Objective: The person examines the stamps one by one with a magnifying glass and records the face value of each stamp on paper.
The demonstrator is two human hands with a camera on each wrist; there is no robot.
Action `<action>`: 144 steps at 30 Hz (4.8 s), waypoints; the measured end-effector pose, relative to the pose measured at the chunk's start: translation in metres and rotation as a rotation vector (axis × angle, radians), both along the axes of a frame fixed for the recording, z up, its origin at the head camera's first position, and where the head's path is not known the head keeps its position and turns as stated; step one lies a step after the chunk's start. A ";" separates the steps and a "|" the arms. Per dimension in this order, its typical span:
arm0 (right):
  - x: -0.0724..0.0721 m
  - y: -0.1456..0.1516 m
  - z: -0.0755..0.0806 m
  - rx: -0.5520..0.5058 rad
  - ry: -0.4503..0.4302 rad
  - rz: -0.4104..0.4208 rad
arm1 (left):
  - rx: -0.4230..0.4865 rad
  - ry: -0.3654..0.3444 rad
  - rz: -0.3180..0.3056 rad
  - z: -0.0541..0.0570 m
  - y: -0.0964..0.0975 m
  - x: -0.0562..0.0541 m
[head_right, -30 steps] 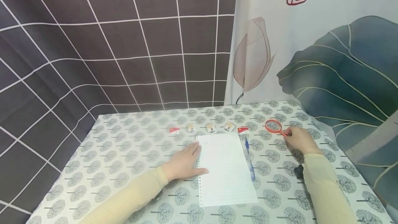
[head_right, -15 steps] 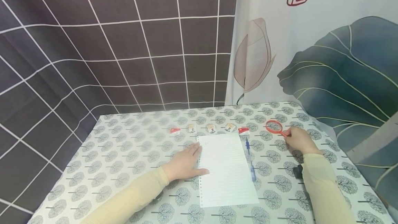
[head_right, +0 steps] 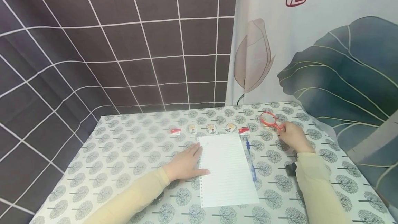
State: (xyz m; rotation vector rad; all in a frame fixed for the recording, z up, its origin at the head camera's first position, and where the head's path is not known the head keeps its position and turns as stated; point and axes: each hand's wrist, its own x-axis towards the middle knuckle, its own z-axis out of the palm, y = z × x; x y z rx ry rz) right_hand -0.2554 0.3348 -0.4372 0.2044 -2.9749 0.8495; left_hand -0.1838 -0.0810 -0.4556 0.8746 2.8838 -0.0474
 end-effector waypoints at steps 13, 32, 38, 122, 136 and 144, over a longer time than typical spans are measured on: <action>-0.012 -0.062 0.021 -0.115 0.107 0.046 | -0.019 0.080 -0.034 -0.003 0.003 -0.011; -0.023 -0.136 0.027 -0.200 0.111 0.138 | -0.023 0.167 0.027 0.000 -0.028 -0.059; -0.023 -0.154 0.026 -0.232 0.086 0.179 | -0.013 0.131 0.067 -0.004 -0.034 -0.067; -0.025 -0.223 -0.018 -0.097 0.004 0.387 | 0.223 -0.091 0.180 0.000 -0.038 -0.068; -0.025 -0.221 -0.021 -0.100 -0.007 0.400 | 0.246 -0.107 0.166 0.001 -0.037 -0.067; -0.024 -0.213 -0.018 -0.128 -0.026 0.399 | 0.230 -0.106 0.164 -0.004 -0.035 -0.067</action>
